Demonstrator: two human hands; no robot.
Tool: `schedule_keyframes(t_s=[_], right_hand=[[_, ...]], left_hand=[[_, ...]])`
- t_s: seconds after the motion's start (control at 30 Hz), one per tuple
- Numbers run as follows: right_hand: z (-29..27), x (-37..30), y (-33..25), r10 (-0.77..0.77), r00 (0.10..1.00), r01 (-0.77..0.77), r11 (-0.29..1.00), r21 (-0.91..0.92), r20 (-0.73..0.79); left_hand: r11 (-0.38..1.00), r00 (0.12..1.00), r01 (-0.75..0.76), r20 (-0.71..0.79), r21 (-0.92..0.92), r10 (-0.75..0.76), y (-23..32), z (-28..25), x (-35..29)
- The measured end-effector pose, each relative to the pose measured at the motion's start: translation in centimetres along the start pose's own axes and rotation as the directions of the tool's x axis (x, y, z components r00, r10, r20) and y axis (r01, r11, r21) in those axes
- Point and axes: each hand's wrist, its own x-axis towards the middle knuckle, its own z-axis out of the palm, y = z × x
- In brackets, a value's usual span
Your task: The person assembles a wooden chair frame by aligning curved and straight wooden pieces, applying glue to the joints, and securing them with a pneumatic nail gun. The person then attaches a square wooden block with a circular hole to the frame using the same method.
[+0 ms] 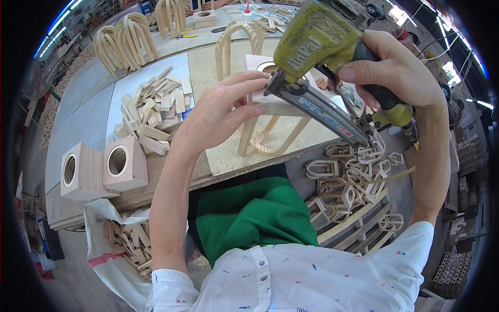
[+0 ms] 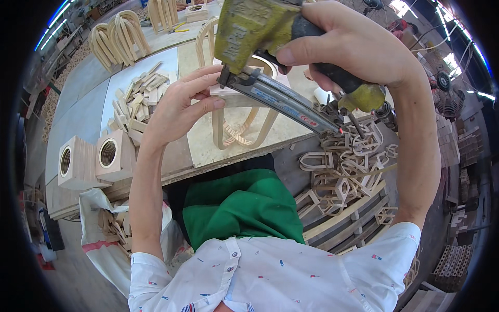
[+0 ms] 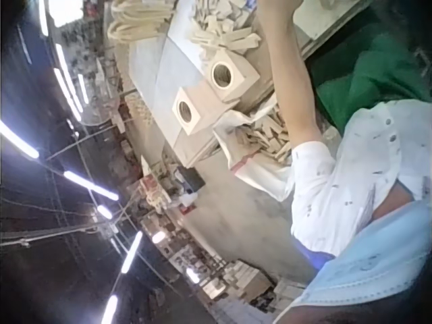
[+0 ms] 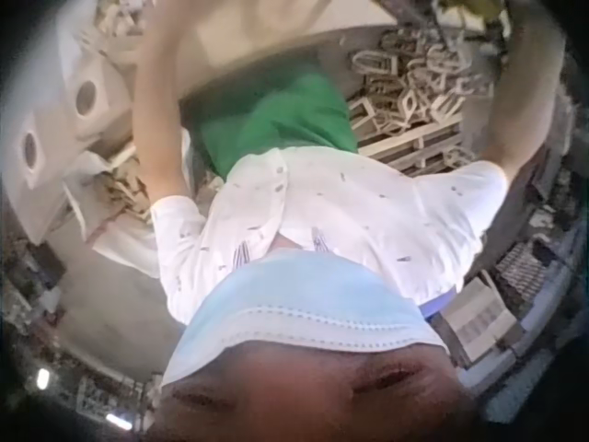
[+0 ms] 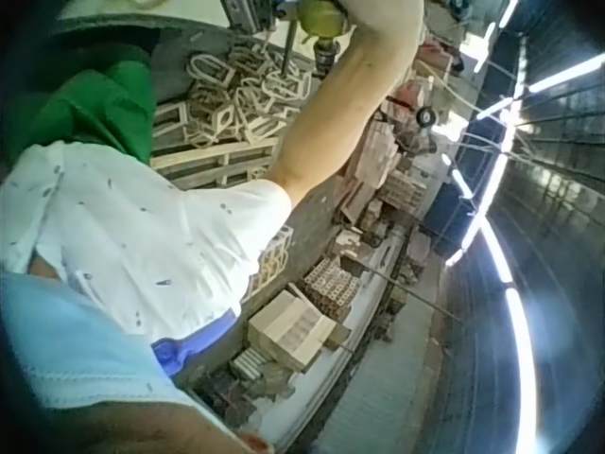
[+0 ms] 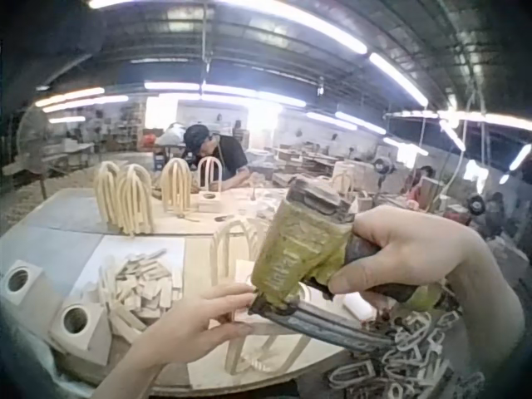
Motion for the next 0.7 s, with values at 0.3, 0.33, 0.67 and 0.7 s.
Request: schedule_keyframes(t_s=[0.3, 0.33, 0.67, 0.7], right_hand=[[0.3, 0.6, -0.3, 0.010, 1.000, -0.010, 1.000, -0.012, -0.008], [0.2, 0.5, -0.2, 0.015, 1.000, -0.015, 1.000, -0.014, -0.008], [-0.1, 0.2, -0.2, -0.003, 1.000, 0.003, 1.000, -0.014, 0.007], [-0.2, 0.2, -0.1, -0.001, 1.000, 0.001, 1.000, -0.010, 0.012]], left_hand=[[0.997, 0.992, 0.063, -0.107, -0.037, -0.067, -0.1, 1.7, -0.8], [0.993, 0.986, 0.078, -0.140, -0.084, -0.089, -0.1, 2.1, -0.9], [0.995, 0.971, -0.022, -0.237, -0.099, -0.002, -0.4, 3.5, -0.8], [0.995, 0.973, -0.021, -0.232, -0.093, -0.001, -0.3, 3.5, -0.8]])
